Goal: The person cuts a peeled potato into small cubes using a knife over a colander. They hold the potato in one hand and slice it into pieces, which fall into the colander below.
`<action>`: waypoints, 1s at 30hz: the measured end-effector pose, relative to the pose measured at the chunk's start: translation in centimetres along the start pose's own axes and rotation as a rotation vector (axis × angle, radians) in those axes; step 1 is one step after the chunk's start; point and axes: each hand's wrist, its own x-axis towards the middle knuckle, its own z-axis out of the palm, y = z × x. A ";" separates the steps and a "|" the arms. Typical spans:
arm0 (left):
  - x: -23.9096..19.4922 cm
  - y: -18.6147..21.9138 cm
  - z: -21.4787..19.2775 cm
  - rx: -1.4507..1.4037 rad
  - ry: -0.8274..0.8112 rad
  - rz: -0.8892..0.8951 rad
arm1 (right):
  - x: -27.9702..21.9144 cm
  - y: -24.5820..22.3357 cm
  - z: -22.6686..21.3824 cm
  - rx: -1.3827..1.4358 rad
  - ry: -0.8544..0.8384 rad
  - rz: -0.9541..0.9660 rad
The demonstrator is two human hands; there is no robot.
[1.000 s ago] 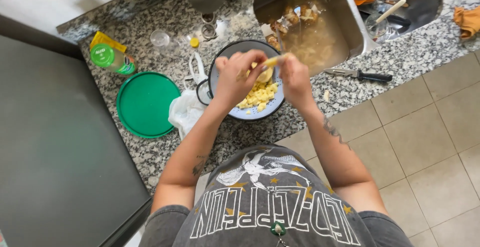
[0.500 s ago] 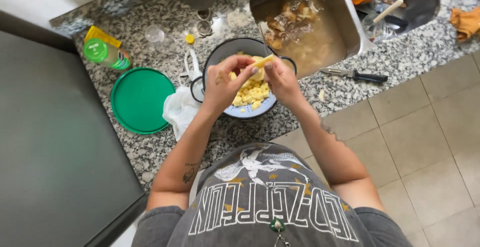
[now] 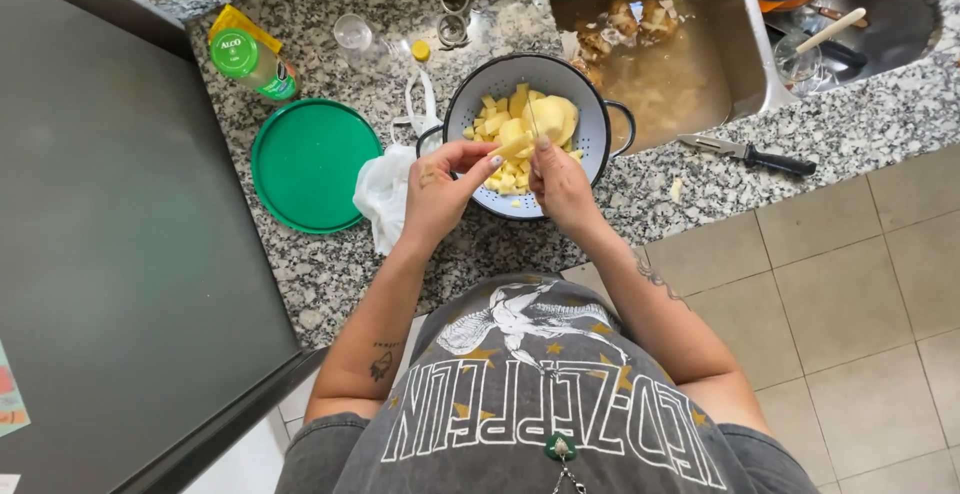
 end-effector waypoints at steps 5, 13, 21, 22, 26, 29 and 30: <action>-0.2 -0.4 0.6 -0.016 -0.028 -0.016 | 0.5 0.7 0.3 -0.156 -0.031 -0.069; -0.1 -0.1 0.7 -0.019 -0.004 -0.019 | 0.1 1.1 0.3 -0.083 -0.011 -0.001; 0.0 -0.3 0.9 -0.026 -0.022 -0.025 | -0.3 -0.1 0.5 -0.209 -0.013 -0.031; 0.0 -0.5 1.1 -0.026 -0.023 -0.025 | -0.1 0.4 0.3 -0.208 -0.012 -0.031; 0.4 -1.8 1.5 -0.068 -0.012 -0.052 | -0.2 -0.5 0.8 -0.405 -0.102 -0.082; 0.5 -2.6 1.5 -0.068 -0.007 -0.071 | -0.2 0.4 1.3 -0.356 -0.095 -0.078; 0.5 -2.8 1.5 -0.066 -0.005 -0.070 | -0.1 1.3 1.2 -0.337 -0.095 -0.079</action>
